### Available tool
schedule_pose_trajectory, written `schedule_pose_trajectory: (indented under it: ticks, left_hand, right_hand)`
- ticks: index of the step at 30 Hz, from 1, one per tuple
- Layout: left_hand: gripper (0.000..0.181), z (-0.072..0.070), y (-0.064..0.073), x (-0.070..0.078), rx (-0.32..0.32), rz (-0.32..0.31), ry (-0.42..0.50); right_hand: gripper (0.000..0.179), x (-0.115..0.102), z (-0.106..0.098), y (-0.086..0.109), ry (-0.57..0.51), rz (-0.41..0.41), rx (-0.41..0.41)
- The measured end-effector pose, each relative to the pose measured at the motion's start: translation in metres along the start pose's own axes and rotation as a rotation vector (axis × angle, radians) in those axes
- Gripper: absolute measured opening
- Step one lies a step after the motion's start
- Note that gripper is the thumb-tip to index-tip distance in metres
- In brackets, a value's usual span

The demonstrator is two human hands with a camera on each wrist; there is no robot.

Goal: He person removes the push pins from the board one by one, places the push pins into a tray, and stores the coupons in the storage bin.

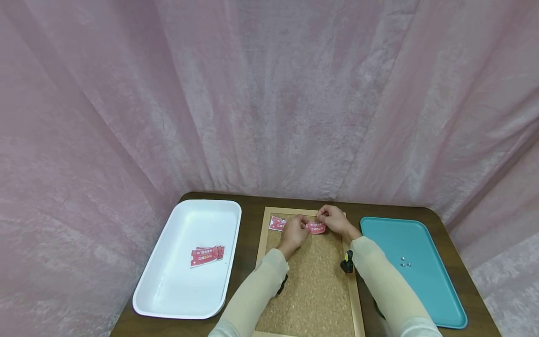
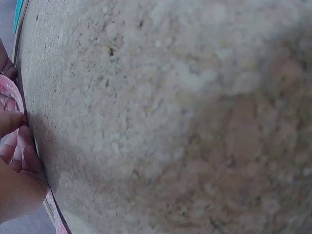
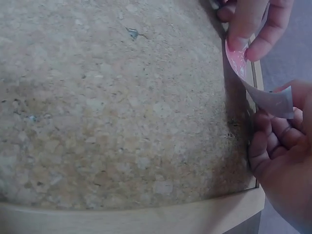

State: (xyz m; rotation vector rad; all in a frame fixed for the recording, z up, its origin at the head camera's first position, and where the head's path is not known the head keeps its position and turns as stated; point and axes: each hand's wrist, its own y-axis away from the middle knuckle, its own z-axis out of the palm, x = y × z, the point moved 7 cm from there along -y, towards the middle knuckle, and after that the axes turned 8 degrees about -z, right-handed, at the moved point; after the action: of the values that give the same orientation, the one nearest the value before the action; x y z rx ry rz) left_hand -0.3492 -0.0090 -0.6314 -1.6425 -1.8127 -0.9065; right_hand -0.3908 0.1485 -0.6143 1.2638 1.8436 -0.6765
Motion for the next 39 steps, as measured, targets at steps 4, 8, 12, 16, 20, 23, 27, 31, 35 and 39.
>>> schedule_pose_trajectory:
  ticks: [4, 8, 12, 16, 20, 23, 27, 31, 35, 39]
  left_hand:
    - [0.016, 0.0, 0.0, 0.0, -0.036, 0.0, 0.017]
    - [0.016, -0.003, 0.0, 0.0, -0.049, 0.0, 0.034]
    - [0.016, -0.003, -0.001, -0.001, -0.045, -0.001, 0.053]
    - [0.016, -0.005, -0.001, -0.003, -0.033, 0.0, 0.083]
    - [0.015, -0.012, 0.0, -0.003, -0.028, 0.011, 0.11]
    - [0.015, -0.02, 0.001, -0.001, -0.032, 0.013, 0.121]
    - [0.015, -0.033, 0.002, 0.0, -0.032, 0.013, 0.137]
    - [0.016, -0.044, 0.004, 0.001, -0.029, 0.034, 0.126]
    - [0.017, -0.053, 0.007, 0.0, -0.036, 0.044, 0.106]
    - [0.018, -0.063, 0.012, 0.0, -0.052, 0.038, 0.134]
  right_hand:
    - [0.007, -0.001, -0.001, 0.004, -0.005, -0.027, 0.013]
    - [0.008, -0.001, -0.002, 0.008, -0.002, -0.035, 0.017]
    - [0.01, -0.001, -0.005, 0.011, -0.009, -0.049, 0.021]
    - [0.01, -0.001, -0.01, 0.015, -0.038, -0.061, 0.034]
    - [0.01, 0.0, -0.016, 0.018, -0.031, -0.069, 0.041]
    - [0.009, 0.002, -0.021, 0.021, -0.012, -0.061, 0.044]
    - [0.009, 0.007, -0.027, 0.025, 0.014, -0.062, 0.055]
    - [0.01, 0.009, -0.032, 0.031, 0.02, -0.082, 0.06]
    - [0.013, 0.01, -0.035, 0.037, -0.003, -0.091, 0.062]
    - [0.013, 0.012, -0.041, 0.042, -0.002, -0.085, 0.068]
